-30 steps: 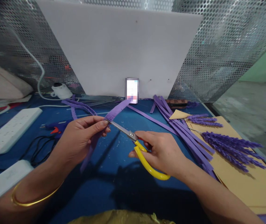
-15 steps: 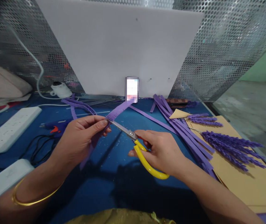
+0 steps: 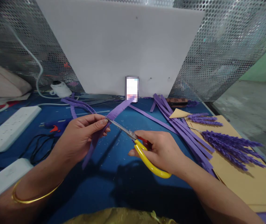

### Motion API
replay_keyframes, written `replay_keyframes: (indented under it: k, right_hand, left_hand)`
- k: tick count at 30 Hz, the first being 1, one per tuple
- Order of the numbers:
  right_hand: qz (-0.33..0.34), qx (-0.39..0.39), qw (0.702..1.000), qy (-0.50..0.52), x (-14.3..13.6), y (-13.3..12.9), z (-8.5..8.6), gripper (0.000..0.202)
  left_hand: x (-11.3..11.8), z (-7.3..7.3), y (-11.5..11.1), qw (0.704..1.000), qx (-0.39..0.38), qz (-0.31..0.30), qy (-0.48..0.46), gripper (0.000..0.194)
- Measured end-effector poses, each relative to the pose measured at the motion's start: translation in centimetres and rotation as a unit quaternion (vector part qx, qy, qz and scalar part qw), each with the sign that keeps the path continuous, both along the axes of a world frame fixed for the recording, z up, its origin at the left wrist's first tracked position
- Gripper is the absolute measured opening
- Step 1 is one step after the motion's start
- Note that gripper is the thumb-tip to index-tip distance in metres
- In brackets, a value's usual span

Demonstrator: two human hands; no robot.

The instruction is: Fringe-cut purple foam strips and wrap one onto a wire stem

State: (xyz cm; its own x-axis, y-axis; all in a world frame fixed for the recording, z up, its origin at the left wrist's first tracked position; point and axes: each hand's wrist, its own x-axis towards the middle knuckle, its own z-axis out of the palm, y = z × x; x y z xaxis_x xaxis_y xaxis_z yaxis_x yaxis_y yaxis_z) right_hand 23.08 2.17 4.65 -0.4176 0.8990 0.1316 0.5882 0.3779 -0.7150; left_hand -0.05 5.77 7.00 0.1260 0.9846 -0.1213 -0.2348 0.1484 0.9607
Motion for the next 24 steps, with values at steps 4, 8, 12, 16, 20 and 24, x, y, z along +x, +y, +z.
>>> replay_keyframes:
  k: [4,8,12,16,20,24]
  right_hand:
    - [0.033,-0.111,0.99,0.077,0.0,0.1,0.6,0.03]
    - [0.056,-0.198,0.965,0.16,-0.1,0.2,1.1,0.034]
    - [0.039,-0.181,0.971,0.148,-0.1,0.4,1.1,0.033]
    - [0.015,-0.136,0.986,0.099,0.1,0.5,0.8,0.027]
    - [-0.006,-0.066,0.997,0.035,0.1,0.3,0.6,0.03]
    - [-0.015,-0.002,1.0,-0.011,0.0,0.1,0.5,0.036]
  left_hand:
    - [-0.2,0.3,0.3,0.998,-0.05,-0.027,-0.025,0.016]
    - [-0.3,0.2,0.3,0.996,-0.074,-0.04,-0.037,0.017]
    - [0.0,-0.1,0.2,0.997,-0.067,-0.029,-0.037,0.016]
    - [0.2,0.1,0.2,0.997,-0.063,-0.021,-0.031,0.015]
    - [0.2,0.2,0.0,0.999,-0.042,-0.005,-0.003,0.016]
    - [0.0,0.0,-0.2,1.0,0.008,0.017,0.009,0.015]
